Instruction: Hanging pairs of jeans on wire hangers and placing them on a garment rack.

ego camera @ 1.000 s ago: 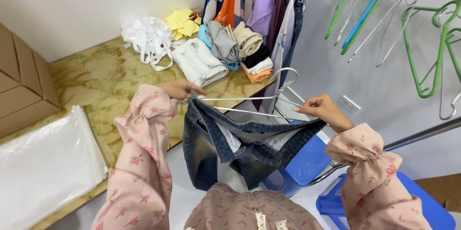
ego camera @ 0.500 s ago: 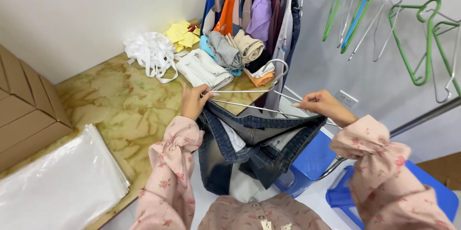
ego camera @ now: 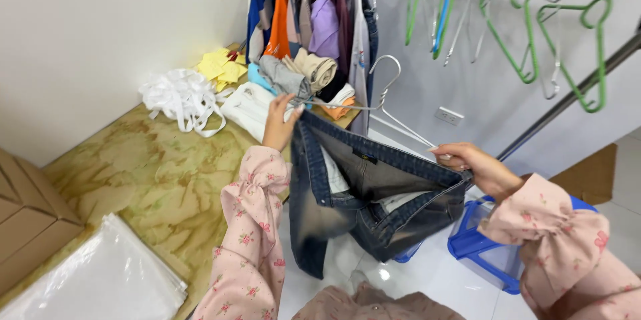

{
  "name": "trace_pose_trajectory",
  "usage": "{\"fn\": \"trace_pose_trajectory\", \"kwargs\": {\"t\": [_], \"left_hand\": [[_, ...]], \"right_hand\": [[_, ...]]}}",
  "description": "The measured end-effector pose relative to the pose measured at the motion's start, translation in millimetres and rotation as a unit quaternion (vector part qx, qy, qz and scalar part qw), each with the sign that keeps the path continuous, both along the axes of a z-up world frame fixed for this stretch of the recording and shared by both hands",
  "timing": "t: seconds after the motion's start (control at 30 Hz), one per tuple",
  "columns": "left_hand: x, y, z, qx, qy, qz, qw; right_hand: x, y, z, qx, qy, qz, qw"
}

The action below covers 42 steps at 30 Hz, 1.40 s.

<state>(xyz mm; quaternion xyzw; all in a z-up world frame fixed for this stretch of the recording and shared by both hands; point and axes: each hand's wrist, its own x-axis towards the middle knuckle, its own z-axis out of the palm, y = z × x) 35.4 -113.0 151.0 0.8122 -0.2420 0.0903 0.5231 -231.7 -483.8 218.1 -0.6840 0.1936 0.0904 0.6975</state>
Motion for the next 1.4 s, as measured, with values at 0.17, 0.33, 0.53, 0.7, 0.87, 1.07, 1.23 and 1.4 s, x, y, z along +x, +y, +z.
{"fn": "trace_pose_trajectory", "kwargs": {"t": [0.17,0.33,0.53,0.7,0.87,1.07,1.23,1.4], "left_hand": [[-14,-47,-38,-0.063,0.184,-0.076,0.978],[-51,-75,-22,-0.154,0.311,-0.106,0.932],[-75,-82,10,-0.166,0.34,-0.158,0.912],[-70,-79,13,-0.202,0.354,-0.148,0.901],[-66,-111,-9,-0.153,0.389,-0.172,0.892],[-99,-141,6,-0.076,0.444,-0.168,0.877],[-60,-167,-47,-0.087,0.4,-0.029,0.912],[-22,-198,-42,-0.092,0.488,-0.017,0.868]], "right_hand": [[-12,29,40,0.084,-0.005,-0.084,0.993],[-1,58,29,0.028,-0.105,-0.119,0.987],[19,58,13,-0.03,-0.186,-0.174,0.967],[47,50,13,-0.032,-0.215,-0.205,0.954],[59,82,14,-0.025,-0.241,-0.2,0.949],[105,78,-42,-0.016,-0.306,-0.229,0.924],[127,84,-34,-0.036,-0.338,-0.266,0.902],[154,93,-6,-0.067,-0.359,-0.281,0.887]]}}
